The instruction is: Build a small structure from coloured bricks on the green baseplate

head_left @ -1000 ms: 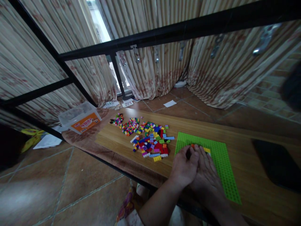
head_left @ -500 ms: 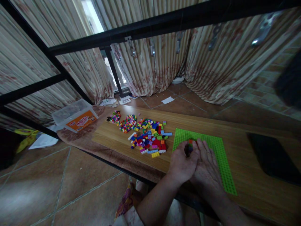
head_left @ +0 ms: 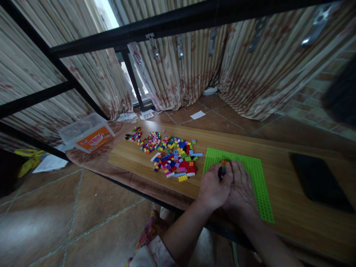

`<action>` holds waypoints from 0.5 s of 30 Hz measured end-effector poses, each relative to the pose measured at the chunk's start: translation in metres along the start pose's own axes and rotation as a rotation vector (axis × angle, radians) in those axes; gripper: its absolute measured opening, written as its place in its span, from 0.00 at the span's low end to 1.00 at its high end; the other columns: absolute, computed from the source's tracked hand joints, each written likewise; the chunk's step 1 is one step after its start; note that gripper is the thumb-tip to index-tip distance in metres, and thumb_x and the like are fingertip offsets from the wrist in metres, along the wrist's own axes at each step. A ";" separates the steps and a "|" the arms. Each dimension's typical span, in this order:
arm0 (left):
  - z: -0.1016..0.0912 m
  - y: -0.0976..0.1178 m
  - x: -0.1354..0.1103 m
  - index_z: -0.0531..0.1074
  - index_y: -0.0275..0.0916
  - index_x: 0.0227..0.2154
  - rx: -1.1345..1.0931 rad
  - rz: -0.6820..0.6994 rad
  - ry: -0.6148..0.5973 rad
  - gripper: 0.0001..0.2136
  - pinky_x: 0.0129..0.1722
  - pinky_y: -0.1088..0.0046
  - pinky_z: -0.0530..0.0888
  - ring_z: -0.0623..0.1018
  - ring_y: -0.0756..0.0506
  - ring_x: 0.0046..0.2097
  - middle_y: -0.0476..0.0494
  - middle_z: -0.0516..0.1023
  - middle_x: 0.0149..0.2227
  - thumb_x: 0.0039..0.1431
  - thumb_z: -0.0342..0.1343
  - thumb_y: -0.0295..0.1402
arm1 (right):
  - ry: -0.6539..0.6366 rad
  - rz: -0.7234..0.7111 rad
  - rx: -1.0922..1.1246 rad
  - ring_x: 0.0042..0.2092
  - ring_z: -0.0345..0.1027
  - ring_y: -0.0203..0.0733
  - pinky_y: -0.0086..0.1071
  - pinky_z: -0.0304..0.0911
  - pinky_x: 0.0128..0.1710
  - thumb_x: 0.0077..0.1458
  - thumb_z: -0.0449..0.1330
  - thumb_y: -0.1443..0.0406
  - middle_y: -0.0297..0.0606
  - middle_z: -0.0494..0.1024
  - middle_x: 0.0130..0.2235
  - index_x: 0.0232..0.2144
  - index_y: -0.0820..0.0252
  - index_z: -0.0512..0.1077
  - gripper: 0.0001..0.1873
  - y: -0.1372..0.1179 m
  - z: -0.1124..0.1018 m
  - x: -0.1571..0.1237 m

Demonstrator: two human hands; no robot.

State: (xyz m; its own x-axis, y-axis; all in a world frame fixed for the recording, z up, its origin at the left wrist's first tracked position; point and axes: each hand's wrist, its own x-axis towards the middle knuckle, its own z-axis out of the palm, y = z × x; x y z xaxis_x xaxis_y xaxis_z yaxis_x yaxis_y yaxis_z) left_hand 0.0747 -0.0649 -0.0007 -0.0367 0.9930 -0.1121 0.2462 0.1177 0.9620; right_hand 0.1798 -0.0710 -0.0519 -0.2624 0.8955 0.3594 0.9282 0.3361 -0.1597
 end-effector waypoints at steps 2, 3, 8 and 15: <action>0.000 0.000 0.000 0.69 0.39 0.53 0.010 0.015 0.006 0.19 0.56 0.63 0.71 0.76 0.42 0.53 0.39 0.77 0.51 0.61 0.52 0.41 | 0.016 0.005 0.009 0.69 0.36 0.59 0.54 0.44 0.64 0.55 0.52 0.62 0.57 0.47 0.68 0.68 0.69 0.36 0.44 -0.001 0.001 0.000; 0.000 0.000 0.000 0.69 0.38 0.53 0.014 0.023 0.012 0.20 0.57 0.63 0.70 0.76 0.42 0.53 0.39 0.77 0.51 0.61 0.52 0.41 | 0.025 0.005 0.011 0.69 0.36 0.59 0.54 0.44 0.64 0.55 0.52 0.62 0.56 0.47 0.68 0.68 0.69 0.36 0.45 -0.001 0.002 0.000; -0.001 -0.002 -0.001 0.68 0.38 0.54 0.014 0.031 0.010 0.20 0.57 0.62 0.70 0.75 0.41 0.54 0.39 0.77 0.52 0.61 0.52 0.40 | -0.017 -0.013 -0.022 0.69 0.37 0.59 0.56 0.44 0.64 0.56 0.51 0.61 0.57 0.48 0.68 0.68 0.68 0.34 0.45 0.006 0.003 0.001; 0.000 -0.005 0.001 0.68 0.37 0.55 0.015 0.024 0.011 0.21 0.58 0.62 0.69 0.74 0.41 0.55 0.38 0.76 0.52 0.61 0.52 0.38 | -0.032 0.016 -0.051 0.69 0.38 0.57 0.57 0.43 0.64 0.59 0.47 0.62 0.57 0.50 0.68 0.68 0.69 0.35 0.40 0.013 -0.001 0.001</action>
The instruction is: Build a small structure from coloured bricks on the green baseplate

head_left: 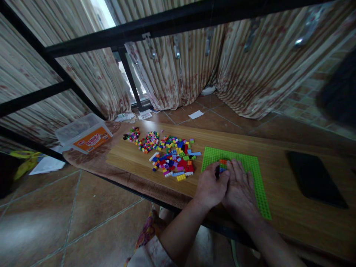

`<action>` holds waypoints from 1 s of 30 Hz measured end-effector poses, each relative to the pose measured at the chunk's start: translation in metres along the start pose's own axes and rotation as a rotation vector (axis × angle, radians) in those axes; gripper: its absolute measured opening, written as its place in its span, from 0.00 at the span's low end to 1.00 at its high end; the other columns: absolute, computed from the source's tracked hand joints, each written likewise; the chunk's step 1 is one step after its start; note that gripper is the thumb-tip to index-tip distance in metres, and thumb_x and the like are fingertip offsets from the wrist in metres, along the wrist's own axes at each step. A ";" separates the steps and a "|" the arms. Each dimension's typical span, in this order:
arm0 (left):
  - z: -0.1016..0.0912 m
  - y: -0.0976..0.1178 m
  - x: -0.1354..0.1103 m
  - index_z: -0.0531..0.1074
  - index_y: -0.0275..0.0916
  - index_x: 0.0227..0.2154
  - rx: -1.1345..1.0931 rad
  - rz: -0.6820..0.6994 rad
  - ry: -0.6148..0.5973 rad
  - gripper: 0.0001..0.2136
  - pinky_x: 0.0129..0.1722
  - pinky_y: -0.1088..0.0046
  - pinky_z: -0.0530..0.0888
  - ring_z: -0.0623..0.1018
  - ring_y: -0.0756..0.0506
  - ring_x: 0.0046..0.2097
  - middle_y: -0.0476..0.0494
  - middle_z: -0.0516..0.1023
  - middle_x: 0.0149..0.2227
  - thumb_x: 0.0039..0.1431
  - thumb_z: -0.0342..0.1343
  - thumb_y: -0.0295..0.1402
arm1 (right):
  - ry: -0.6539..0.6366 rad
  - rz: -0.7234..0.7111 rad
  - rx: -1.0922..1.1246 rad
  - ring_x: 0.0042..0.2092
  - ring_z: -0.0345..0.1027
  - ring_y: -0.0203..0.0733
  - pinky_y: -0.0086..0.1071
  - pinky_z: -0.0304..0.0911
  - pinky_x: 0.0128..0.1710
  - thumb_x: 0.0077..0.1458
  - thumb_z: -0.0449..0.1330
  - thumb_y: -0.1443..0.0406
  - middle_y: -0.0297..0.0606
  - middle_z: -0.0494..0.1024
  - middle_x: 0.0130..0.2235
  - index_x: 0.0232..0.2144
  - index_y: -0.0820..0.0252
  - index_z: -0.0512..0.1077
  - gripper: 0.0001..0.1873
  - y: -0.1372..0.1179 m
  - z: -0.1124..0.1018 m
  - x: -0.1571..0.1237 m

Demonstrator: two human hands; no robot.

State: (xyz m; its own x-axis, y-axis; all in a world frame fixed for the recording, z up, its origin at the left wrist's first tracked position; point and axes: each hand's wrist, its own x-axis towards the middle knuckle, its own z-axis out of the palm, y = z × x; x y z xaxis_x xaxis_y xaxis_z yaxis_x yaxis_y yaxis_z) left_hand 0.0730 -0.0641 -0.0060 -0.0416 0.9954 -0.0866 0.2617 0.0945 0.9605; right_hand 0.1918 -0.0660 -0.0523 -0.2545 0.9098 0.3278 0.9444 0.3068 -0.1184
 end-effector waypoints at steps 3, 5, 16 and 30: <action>0.000 -0.001 0.001 0.68 0.36 0.55 0.013 -0.010 0.004 0.21 0.58 0.61 0.69 0.74 0.41 0.55 0.37 0.76 0.52 0.61 0.52 0.39 | 0.000 0.015 0.005 0.69 0.38 0.58 0.58 0.43 0.63 0.60 0.46 0.62 0.57 0.50 0.67 0.68 0.69 0.36 0.39 0.000 0.000 -0.001; -0.001 0.000 0.000 0.67 0.35 0.55 0.026 -0.015 0.003 0.22 0.58 0.60 0.69 0.74 0.40 0.55 0.36 0.76 0.53 0.61 0.52 0.39 | 0.002 0.013 0.007 0.69 0.37 0.58 0.57 0.43 0.63 0.60 0.46 0.62 0.57 0.50 0.68 0.68 0.69 0.36 0.39 0.000 0.002 -0.001; -0.008 0.002 0.003 0.69 0.35 0.53 -0.013 -0.001 0.015 0.17 0.55 0.65 0.72 0.76 0.43 0.52 0.36 0.76 0.53 0.62 0.49 0.32 | 0.032 0.076 0.326 0.67 0.46 0.58 0.55 0.50 0.62 0.58 0.53 0.58 0.57 0.56 0.66 0.66 0.67 0.47 0.39 0.000 -0.019 0.004; -0.013 0.000 0.004 0.70 0.37 0.52 0.096 0.061 -0.010 0.17 0.53 0.66 0.73 0.77 0.44 0.50 0.40 0.78 0.50 0.60 0.48 0.27 | 0.237 0.893 1.428 0.40 0.75 0.46 0.42 0.71 0.40 0.43 0.66 0.55 0.43 0.81 0.38 0.37 0.60 0.74 0.20 0.026 -0.032 0.027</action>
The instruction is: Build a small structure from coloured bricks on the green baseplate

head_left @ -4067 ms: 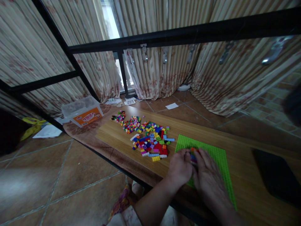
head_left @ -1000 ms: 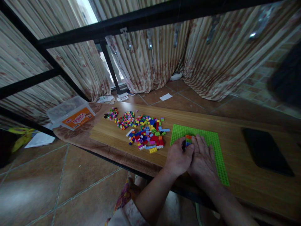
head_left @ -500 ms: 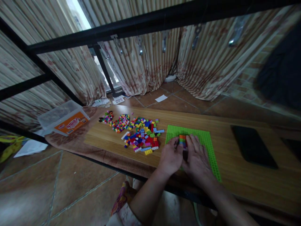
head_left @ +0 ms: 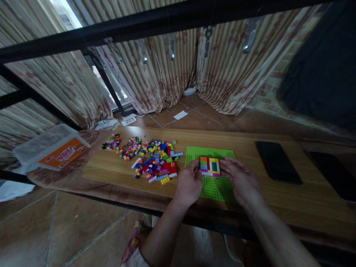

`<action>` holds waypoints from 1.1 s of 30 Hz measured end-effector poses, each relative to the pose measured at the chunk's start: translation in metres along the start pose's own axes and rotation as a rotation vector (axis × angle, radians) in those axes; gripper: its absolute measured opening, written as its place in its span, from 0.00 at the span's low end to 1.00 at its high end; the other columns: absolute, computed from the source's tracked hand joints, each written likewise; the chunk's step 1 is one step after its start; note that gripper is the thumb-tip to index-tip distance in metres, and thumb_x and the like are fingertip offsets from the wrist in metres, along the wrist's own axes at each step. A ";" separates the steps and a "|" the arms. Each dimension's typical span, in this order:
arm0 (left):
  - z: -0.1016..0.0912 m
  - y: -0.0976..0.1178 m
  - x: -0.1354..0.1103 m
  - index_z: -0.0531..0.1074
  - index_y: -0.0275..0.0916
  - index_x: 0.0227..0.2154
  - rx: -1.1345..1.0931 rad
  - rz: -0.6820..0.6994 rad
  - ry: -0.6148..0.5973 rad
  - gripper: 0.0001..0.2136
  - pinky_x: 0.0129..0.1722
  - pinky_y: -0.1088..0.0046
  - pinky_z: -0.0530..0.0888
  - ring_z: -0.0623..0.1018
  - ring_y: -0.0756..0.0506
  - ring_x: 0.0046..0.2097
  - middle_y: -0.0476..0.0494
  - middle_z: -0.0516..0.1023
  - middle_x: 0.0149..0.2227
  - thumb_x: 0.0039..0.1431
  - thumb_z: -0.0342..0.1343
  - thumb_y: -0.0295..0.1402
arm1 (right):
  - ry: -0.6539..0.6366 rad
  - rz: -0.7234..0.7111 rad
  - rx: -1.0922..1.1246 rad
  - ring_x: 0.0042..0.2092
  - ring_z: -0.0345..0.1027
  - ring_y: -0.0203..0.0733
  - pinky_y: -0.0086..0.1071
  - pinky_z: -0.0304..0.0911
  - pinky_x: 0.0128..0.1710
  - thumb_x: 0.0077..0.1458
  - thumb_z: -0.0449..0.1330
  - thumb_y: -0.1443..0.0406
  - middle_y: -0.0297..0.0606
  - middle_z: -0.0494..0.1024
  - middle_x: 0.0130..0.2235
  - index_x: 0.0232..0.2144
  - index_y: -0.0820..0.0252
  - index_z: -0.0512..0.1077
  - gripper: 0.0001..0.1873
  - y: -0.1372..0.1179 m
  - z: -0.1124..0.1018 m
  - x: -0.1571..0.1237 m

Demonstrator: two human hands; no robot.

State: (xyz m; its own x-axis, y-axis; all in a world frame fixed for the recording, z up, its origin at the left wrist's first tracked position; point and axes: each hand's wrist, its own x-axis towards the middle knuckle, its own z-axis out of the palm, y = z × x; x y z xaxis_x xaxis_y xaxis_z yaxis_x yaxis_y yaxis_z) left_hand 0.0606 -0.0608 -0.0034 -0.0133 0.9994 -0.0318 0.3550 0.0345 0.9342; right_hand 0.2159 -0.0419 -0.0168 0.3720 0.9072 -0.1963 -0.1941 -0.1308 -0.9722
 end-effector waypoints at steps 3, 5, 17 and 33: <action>0.002 0.001 -0.001 0.71 0.38 0.51 -0.018 0.016 -0.031 0.17 0.50 0.67 0.74 0.78 0.45 0.48 0.42 0.79 0.49 0.60 0.48 0.26 | -0.011 0.023 0.037 0.39 0.76 0.45 0.41 0.71 0.39 0.42 0.67 0.56 0.42 0.81 0.36 0.35 0.60 0.74 0.19 0.001 0.001 -0.001; 0.002 0.000 -0.001 0.71 0.39 0.50 -0.017 0.019 -0.035 0.16 0.50 0.67 0.74 0.78 0.45 0.48 0.42 0.79 0.48 0.60 0.48 0.26 | -0.001 0.025 0.043 0.38 0.76 0.45 0.41 0.72 0.38 0.42 0.67 0.56 0.42 0.81 0.35 0.35 0.60 0.74 0.19 0.001 0.002 -0.001; 0.004 0.005 -0.007 0.68 0.37 0.54 0.205 0.116 -0.019 0.20 0.58 0.65 0.68 0.74 0.43 0.54 0.39 0.75 0.53 0.60 0.46 0.23 | -0.016 -0.136 -0.187 0.41 0.75 0.46 0.46 0.68 0.47 0.40 0.67 0.55 0.45 0.80 0.40 0.40 0.63 0.74 0.25 0.011 0.007 0.001; 0.002 0.009 -0.009 0.65 0.37 0.58 0.397 0.156 -0.080 0.22 0.57 0.65 0.69 0.73 0.42 0.54 0.38 0.73 0.53 0.60 0.45 0.24 | -0.038 -0.316 -0.726 0.43 0.75 0.49 0.45 0.68 0.47 0.47 0.61 0.56 0.50 0.80 0.44 0.48 0.65 0.72 0.28 0.006 0.011 -0.002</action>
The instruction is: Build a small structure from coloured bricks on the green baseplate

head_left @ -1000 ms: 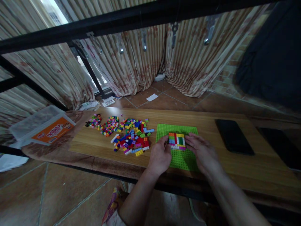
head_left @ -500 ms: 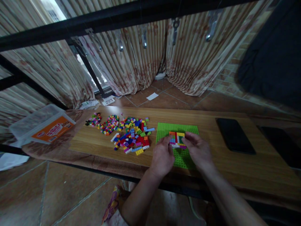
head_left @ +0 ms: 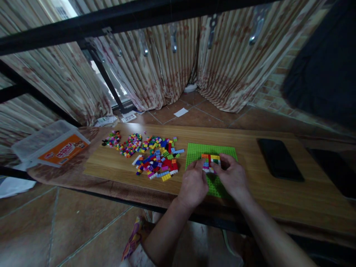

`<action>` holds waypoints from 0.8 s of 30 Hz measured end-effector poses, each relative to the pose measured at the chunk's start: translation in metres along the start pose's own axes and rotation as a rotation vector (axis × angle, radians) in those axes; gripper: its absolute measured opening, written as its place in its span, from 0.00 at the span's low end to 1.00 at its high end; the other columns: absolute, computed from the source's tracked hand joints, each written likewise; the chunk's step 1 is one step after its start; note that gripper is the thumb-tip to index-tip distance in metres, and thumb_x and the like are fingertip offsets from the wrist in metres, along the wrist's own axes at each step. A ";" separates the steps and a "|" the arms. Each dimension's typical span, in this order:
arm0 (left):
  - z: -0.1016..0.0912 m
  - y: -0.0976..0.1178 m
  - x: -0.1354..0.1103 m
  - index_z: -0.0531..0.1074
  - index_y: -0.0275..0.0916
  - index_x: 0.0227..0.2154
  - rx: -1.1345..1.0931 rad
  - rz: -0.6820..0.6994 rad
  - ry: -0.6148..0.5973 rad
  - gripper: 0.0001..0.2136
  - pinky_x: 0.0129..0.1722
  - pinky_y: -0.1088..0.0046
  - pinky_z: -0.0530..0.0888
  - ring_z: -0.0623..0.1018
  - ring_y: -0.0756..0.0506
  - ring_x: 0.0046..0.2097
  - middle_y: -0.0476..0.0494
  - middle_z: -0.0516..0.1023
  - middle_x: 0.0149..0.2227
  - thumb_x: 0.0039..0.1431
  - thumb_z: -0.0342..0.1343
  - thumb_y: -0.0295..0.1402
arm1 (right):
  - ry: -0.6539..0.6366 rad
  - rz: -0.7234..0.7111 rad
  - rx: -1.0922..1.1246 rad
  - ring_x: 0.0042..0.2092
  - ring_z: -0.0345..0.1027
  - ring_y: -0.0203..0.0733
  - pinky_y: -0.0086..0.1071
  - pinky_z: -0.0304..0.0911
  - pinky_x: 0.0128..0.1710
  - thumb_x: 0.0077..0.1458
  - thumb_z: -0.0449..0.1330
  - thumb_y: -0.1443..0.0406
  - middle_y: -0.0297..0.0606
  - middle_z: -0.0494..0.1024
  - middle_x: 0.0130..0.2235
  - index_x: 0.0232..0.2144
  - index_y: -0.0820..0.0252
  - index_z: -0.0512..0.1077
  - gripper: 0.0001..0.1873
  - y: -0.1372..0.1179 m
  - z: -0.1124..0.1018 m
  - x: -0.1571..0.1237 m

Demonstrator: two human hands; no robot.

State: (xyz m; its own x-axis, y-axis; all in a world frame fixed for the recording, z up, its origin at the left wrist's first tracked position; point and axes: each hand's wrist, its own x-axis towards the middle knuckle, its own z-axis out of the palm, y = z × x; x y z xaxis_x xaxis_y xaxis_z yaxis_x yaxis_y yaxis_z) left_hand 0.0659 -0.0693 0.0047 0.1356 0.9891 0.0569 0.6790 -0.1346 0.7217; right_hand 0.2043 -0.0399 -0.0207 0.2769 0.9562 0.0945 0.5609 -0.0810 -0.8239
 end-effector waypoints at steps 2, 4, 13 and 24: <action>0.000 0.000 0.000 0.65 0.38 0.58 0.010 0.002 0.000 0.22 0.57 0.66 0.68 0.73 0.43 0.54 0.39 0.74 0.53 0.60 0.45 0.24 | -0.006 -0.001 -0.004 0.44 0.75 0.50 0.45 0.67 0.47 0.47 0.61 0.55 0.51 0.79 0.45 0.49 0.67 0.72 0.29 0.000 -0.001 0.001; 0.001 -0.001 0.000 0.65 0.38 0.58 0.013 0.001 0.001 0.22 0.57 0.65 0.68 0.73 0.42 0.55 0.39 0.73 0.53 0.60 0.46 0.24 | -0.018 0.002 -0.004 0.44 0.75 0.50 0.45 0.67 0.47 0.46 0.61 0.55 0.52 0.79 0.45 0.49 0.68 0.72 0.30 0.000 -0.001 0.002; 0.003 -0.002 -0.001 0.65 0.36 0.57 0.003 0.016 0.022 0.22 0.57 0.65 0.69 0.73 0.42 0.54 0.38 0.74 0.53 0.59 0.46 0.24 | -0.020 -0.046 -0.075 0.43 0.74 0.50 0.45 0.67 0.47 0.48 0.60 0.55 0.51 0.79 0.44 0.49 0.67 0.73 0.29 0.001 -0.001 0.002; -0.004 -0.007 0.002 0.67 0.35 0.55 -0.054 0.021 0.027 0.20 0.54 0.65 0.71 0.76 0.43 0.50 0.37 0.75 0.51 0.61 0.44 0.23 | -0.068 -0.039 -0.020 0.47 0.74 0.50 0.45 0.66 0.49 0.52 0.56 0.50 0.51 0.79 0.46 0.51 0.66 0.72 0.30 0.011 -0.002 0.004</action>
State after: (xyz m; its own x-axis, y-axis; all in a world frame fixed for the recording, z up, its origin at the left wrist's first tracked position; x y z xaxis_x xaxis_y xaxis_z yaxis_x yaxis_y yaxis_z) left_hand 0.0588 -0.0659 0.0030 0.1296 0.9874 0.0908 0.6360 -0.1531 0.7564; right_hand 0.2134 -0.0378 -0.0280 0.2015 0.9755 0.0878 0.5859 -0.0482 -0.8089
